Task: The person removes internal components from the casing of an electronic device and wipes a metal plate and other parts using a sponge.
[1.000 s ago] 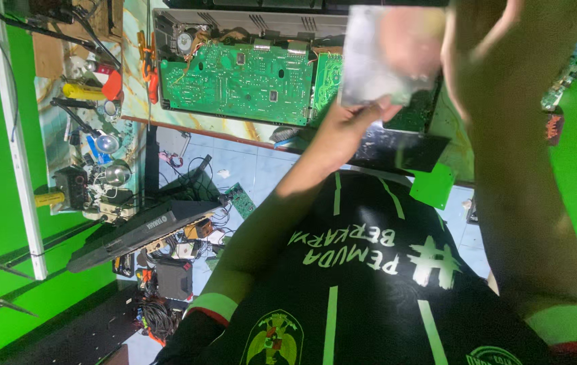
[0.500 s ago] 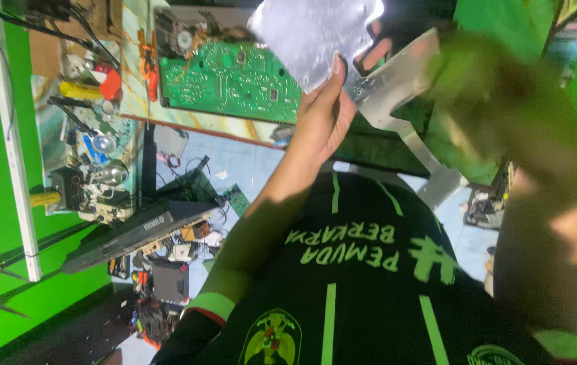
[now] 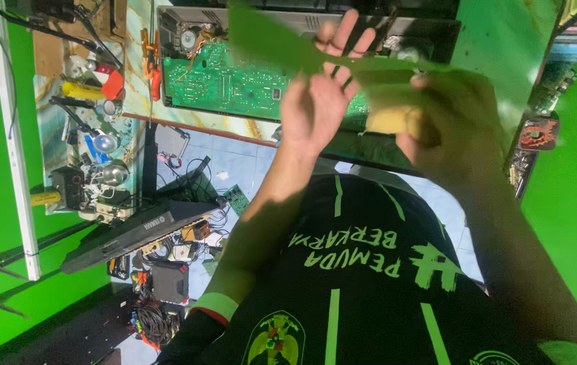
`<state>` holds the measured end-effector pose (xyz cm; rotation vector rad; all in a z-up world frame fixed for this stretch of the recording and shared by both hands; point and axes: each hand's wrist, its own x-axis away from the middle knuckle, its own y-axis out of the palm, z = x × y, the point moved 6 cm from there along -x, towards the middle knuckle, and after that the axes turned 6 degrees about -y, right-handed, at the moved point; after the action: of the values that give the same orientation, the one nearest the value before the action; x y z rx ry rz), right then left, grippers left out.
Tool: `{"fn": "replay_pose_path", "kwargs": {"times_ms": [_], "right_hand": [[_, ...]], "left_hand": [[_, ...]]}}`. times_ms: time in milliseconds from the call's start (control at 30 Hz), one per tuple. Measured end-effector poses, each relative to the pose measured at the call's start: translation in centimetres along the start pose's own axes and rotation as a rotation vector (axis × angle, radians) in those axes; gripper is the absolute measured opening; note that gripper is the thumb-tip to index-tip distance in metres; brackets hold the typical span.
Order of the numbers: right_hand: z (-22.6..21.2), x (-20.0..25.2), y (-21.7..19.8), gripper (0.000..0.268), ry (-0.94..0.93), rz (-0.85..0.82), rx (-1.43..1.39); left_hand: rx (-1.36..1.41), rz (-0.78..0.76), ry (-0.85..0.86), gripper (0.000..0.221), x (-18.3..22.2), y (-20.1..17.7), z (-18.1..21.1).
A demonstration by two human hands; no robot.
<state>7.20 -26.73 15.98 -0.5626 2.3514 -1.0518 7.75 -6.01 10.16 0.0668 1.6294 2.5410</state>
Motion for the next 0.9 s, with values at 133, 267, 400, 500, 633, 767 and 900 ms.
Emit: {"fn": "replay_pose_path", "kwargs": {"times_ms": [133, 267, 400, 500, 633, 767, 900], "right_hand": [[-1.1, 1.2, 2.6, 0.034, -0.311, 0.114, 0.298], [0.9, 1.6, 4.9, 0.028, -0.339, 0.087, 0.397], [2.1, 1.0, 6.7, 0.031, -0.306, -0.026, 0.496], [1.6, -0.3, 7.7, 0.032, -0.33, -0.034, 0.584], [0.9, -1.9, 8.9, 0.041, -0.279, -0.089, 0.662], [0.6, -2.8, 10.8, 0.044, -0.004, -0.282, 0.383], [-1.4, -4.0, 12.6, 0.058, 0.227, -0.273, 0.177]], "left_hand": [[0.062, -0.15, -0.089, 0.083, 2.1, 0.7, 3.6], [0.035, -0.111, -0.14, 0.088, 4.7, -1.4, 7.9], [-0.234, 0.312, -0.249, 0.053, 5.5, -7.4, 9.2], [-0.212, 0.365, -0.141, 0.046, 5.2, -10.7, 10.1], [-0.198, 0.423, -0.102, 0.047, 4.4, -15.4, 10.6], [-0.242, 0.364, -0.157, 0.044, 3.6, -19.6, 11.5], [-0.293, 0.433, -0.22, 0.044, 4.3, -24.6, 12.6]]}}
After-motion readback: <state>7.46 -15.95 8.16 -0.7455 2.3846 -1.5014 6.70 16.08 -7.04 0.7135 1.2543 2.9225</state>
